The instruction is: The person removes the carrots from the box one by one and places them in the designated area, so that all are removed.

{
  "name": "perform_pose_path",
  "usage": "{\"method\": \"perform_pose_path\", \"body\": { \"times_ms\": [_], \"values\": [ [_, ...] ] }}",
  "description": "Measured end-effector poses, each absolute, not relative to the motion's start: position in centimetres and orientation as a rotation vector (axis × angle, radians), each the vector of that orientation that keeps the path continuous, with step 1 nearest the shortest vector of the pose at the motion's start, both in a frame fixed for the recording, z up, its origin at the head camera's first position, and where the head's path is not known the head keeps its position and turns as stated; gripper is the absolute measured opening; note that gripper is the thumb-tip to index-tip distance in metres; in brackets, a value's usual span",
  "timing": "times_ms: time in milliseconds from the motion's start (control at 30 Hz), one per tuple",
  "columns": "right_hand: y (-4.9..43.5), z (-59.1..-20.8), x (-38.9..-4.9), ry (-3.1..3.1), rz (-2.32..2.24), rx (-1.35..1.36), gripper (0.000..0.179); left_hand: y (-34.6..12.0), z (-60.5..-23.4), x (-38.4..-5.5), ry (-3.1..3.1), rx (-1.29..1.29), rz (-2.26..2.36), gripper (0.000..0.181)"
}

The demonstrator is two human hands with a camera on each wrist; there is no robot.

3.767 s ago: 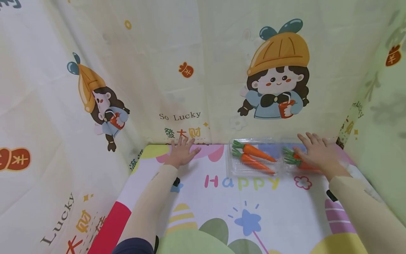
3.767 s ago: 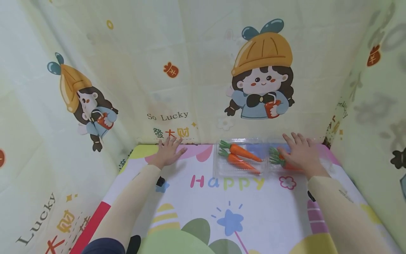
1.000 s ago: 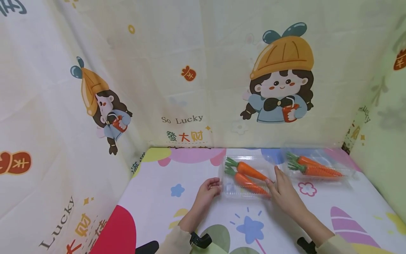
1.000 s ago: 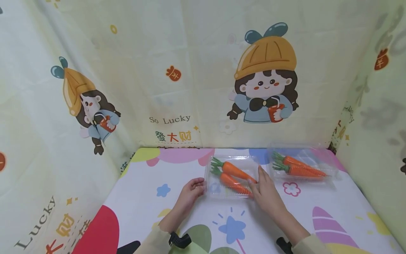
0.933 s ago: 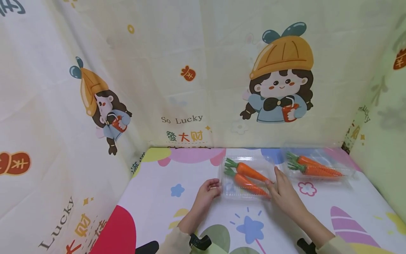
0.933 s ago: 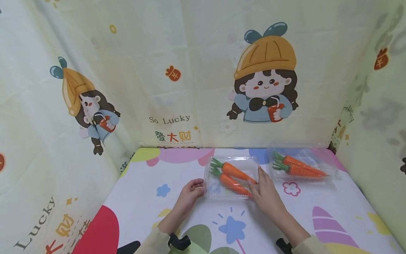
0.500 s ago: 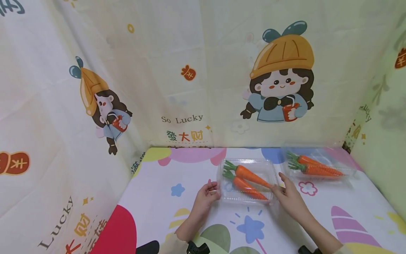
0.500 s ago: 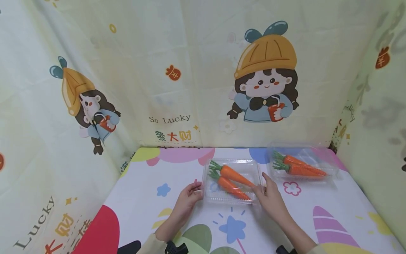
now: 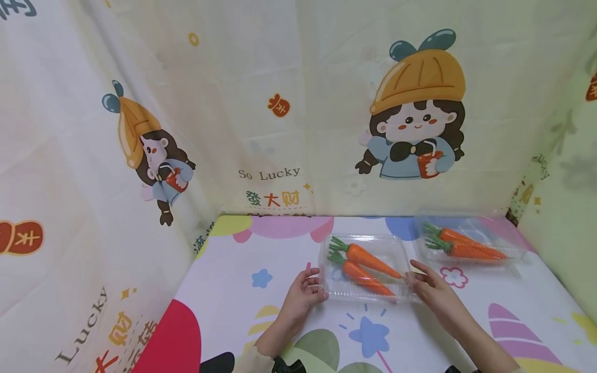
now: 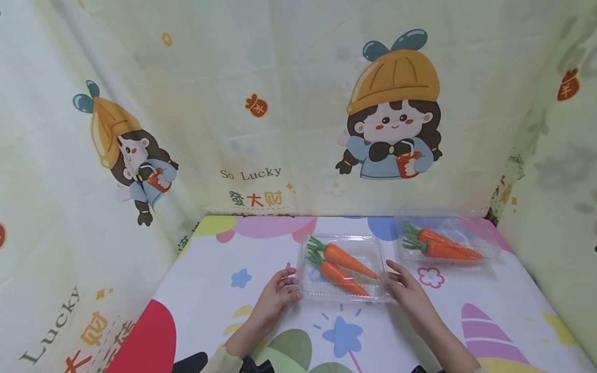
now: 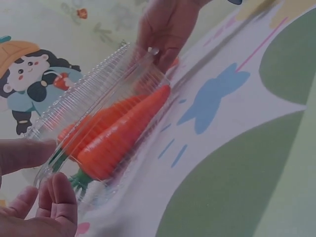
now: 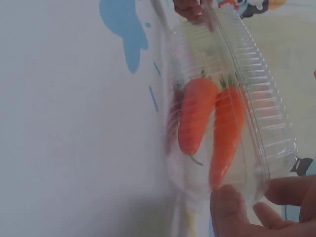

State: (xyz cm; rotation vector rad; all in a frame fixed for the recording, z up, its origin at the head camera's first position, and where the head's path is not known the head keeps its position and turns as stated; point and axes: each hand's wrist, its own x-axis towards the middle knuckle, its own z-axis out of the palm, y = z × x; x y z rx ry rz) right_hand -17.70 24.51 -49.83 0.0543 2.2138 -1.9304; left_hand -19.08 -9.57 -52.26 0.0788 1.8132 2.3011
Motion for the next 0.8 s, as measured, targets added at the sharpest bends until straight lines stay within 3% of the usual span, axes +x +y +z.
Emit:
{"method": "perform_pose_path", "body": {
  "times_ms": [400,800],
  "values": [
    [24.52,-50.51,-17.59,2.174,-1.910,0.188,0.058,-9.70,-52.14,-18.78,1.785,0.040,2.271,0.069],
    [24.35,-50.56,-17.42,2.123,-1.946,0.197,0.046,-9.59,-52.13,-18.36,1.832,-0.116,2.289,0.048]
  ]
}}
